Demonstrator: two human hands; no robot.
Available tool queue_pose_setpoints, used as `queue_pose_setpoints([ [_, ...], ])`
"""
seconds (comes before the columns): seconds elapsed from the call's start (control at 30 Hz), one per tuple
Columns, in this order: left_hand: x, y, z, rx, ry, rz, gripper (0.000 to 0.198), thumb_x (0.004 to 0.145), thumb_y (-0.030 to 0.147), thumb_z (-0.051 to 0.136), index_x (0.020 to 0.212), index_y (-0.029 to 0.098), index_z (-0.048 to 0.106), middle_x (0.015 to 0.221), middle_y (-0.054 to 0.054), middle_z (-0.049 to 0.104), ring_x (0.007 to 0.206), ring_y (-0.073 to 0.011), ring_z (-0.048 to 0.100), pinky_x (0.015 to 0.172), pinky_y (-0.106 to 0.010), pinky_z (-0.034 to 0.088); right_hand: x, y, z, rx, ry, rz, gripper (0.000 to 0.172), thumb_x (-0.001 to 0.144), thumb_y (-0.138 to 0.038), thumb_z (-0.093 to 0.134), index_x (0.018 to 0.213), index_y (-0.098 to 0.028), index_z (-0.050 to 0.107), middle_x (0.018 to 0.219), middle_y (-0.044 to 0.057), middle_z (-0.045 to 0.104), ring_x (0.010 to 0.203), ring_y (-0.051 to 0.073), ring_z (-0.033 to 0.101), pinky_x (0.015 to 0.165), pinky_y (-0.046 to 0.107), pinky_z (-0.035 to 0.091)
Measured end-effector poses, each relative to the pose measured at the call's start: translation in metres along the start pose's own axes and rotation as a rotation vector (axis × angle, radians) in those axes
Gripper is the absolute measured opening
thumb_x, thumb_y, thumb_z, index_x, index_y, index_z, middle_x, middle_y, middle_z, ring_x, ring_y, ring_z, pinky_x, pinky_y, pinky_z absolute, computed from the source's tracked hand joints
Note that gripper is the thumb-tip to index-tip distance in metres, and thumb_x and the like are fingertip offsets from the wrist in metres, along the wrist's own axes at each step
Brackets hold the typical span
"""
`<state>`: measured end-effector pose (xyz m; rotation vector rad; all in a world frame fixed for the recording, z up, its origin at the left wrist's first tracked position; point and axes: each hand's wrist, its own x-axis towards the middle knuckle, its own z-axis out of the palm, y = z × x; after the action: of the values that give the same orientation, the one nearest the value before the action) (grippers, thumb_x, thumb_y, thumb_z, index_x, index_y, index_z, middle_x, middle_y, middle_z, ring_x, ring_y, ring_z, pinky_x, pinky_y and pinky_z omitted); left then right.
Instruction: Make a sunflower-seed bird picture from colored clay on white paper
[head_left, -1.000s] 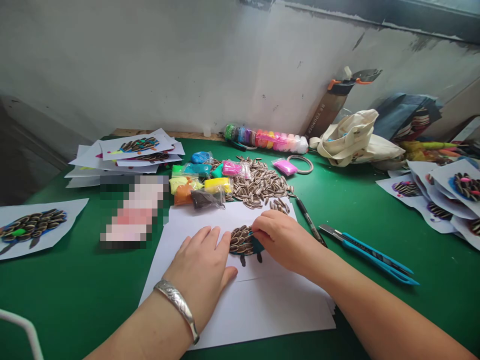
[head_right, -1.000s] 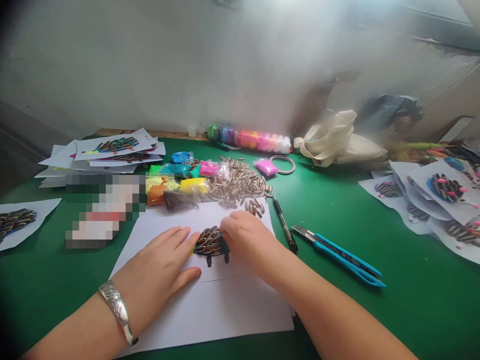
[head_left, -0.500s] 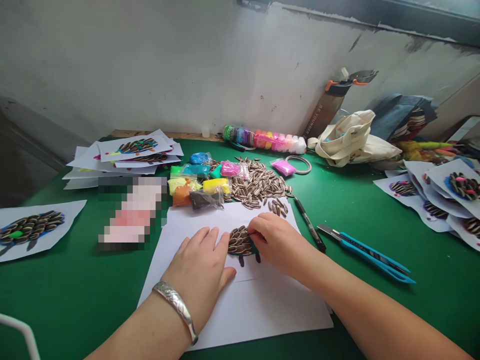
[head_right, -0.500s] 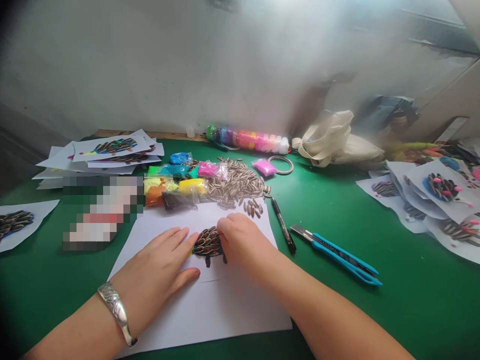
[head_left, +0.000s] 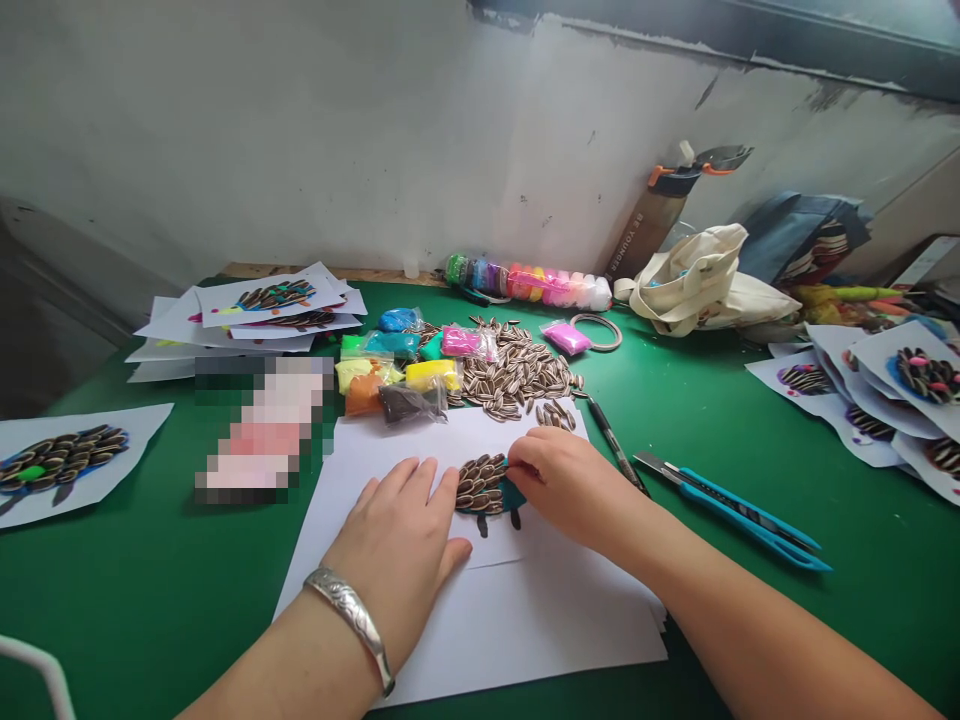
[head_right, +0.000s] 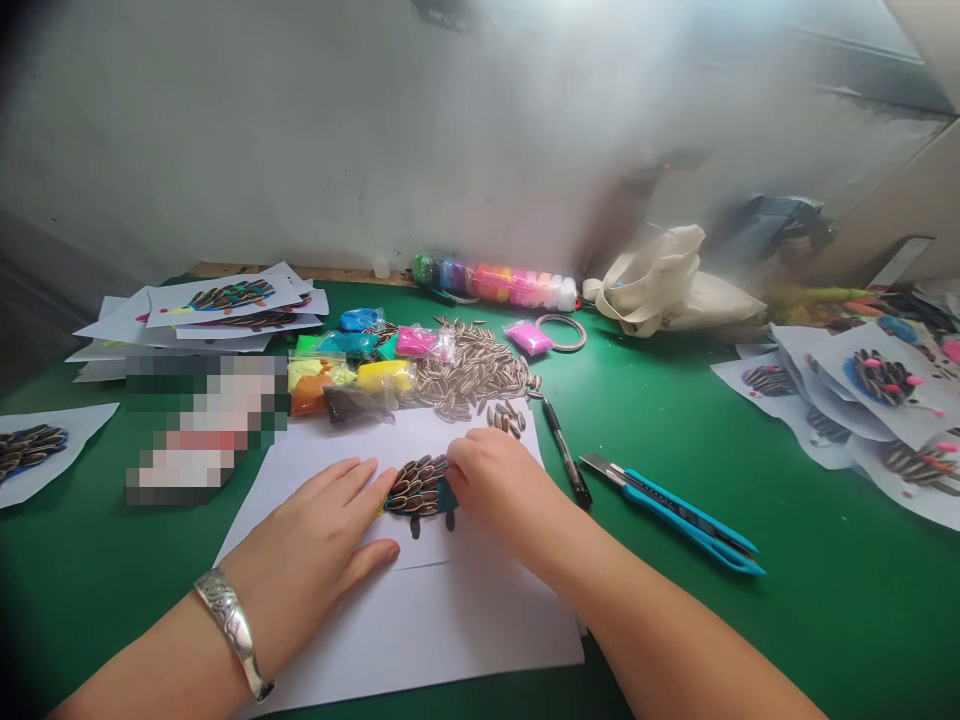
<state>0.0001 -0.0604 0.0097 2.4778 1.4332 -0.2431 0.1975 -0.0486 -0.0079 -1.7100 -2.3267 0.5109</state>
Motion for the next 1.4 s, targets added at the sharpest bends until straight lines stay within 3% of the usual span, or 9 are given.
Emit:
queue_pose_setpoints([
  [0.27,0.001,0.001,-0.002,-0.004,0.0,0.005,0.046,0.085,0.026,0.057,0.129,0.015,0.053,0.127,-0.015,0.057,0.124,-0.0339,0.045,0.1,-0.052,0.041,0.0,0.001,0.009,-0.017,0.056,-0.035,0.019,0.084,-0.009,0.052,0.066,-0.017,0.055,0.068,0.001,0.053,0.071,0.014,0.048,0.061,0.024,0.03],
  [0.43,-0.001,0.0,-0.001,0.016,-0.019,0.002,0.048,0.086,0.027,0.055,0.132,0.014,0.05,0.132,-0.016,0.054,0.127,-0.0342,0.042,0.101,-0.052,0.04,0.002,0.008,0.001,0.052,0.058,-0.007,0.016,0.082,-0.01,0.056,0.068,-0.018,0.059,0.067,-0.001,0.055,0.067,0.013,0.048,0.059,0.023,0.032],
  [0.57,0.0,-0.001,0.0,0.022,-0.011,-0.002,0.051,0.086,0.028,0.056,0.134,0.014,0.048,0.134,-0.017,0.052,0.128,-0.0347,0.041,0.102,-0.052,0.04,0.011,0.023,-0.001,0.052,0.263,0.072,0.014,0.084,-0.012,0.055,0.083,-0.02,0.067,0.079,0.001,0.061,0.075,0.014,0.053,0.067,0.024,0.037],
  [0.73,0.001,-0.001,0.0,0.003,0.004,0.006,0.048,0.085,0.028,0.057,0.131,0.014,0.052,0.127,-0.015,0.056,0.124,-0.0341,0.045,0.101,-0.052,0.04,0.03,0.027,0.013,-0.066,0.357,-0.034,0.021,0.086,-0.01,0.05,0.086,-0.02,0.069,0.089,0.005,0.063,0.084,0.017,0.054,0.072,0.025,0.038],
  [0.93,-0.001,-0.001,-0.001,0.008,-0.006,0.012,0.049,0.086,0.029,0.056,0.132,0.013,0.05,0.126,-0.015,0.056,0.123,-0.0331,0.045,0.102,-0.05,0.039,0.038,0.019,0.021,-0.391,0.285,-0.081,0.019,0.086,-0.01,0.05,0.074,-0.018,0.063,0.078,0.006,0.059,0.075,0.018,0.049,0.069,0.028,0.033],
  [1.07,-0.001,0.0,-0.001,0.008,-0.009,0.016,0.048,0.086,0.029,0.056,0.131,0.013,0.051,0.124,-0.014,0.056,0.121,-0.0324,0.046,0.102,-0.049,0.039,0.038,0.02,0.021,-0.479,0.295,-0.075,0.015,0.082,-0.006,0.05,0.078,-0.016,0.061,0.082,0.007,0.059,0.075,0.018,0.049,0.067,0.029,0.032],
  [1.2,0.0,0.001,-0.003,0.008,-0.019,0.007,0.047,0.086,0.029,0.057,0.13,0.013,0.052,0.123,-0.014,0.057,0.12,-0.032,0.046,0.102,-0.049,0.039,0.035,0.023,0.016,-0.405,0.393,-0.056,0.02,0.085,-0.005,0.045,0.084,-0.015,0.062,0.085,0.009,0.058,0.079,0.019,0.05,0.071,0.029,0.035],
  [1.3,-0.001,0.001,-0.003,0.01,-0.022,0.001,0.049,0.086,0.029,0.057,0.131,0.013,0.05,0.128,-0.015,0.055,0.124,-0.033,0.044,0.102,-0.05,0.039,0.028,0.027,0.011,-0.239,0.463,-0.044,0.027,0.088,-0.007,0.041,0.102,-0.015,0.063,0.089,0.008,0.06,0.082,0.019,0.052,0.072,0.028,0.038],
  [1.4,-0.001,0.0,-0.001,0.008,-0.023,-0.005,0.051,0.086,0.03,0.057,0.133,0.013,0.049,0.132,-0.016,0.053,0.127,-0.0339,0.042,0.102,-0.052,0.039,0.019,0.03,0.005,-0.017,0.413,-0.02,0.029,0.09,-0.01,0.041,0.105,-0.019,0.064,0.091,0.006,0.063,0.08,0.017,0.055,0.07,0.026,0.04],
])
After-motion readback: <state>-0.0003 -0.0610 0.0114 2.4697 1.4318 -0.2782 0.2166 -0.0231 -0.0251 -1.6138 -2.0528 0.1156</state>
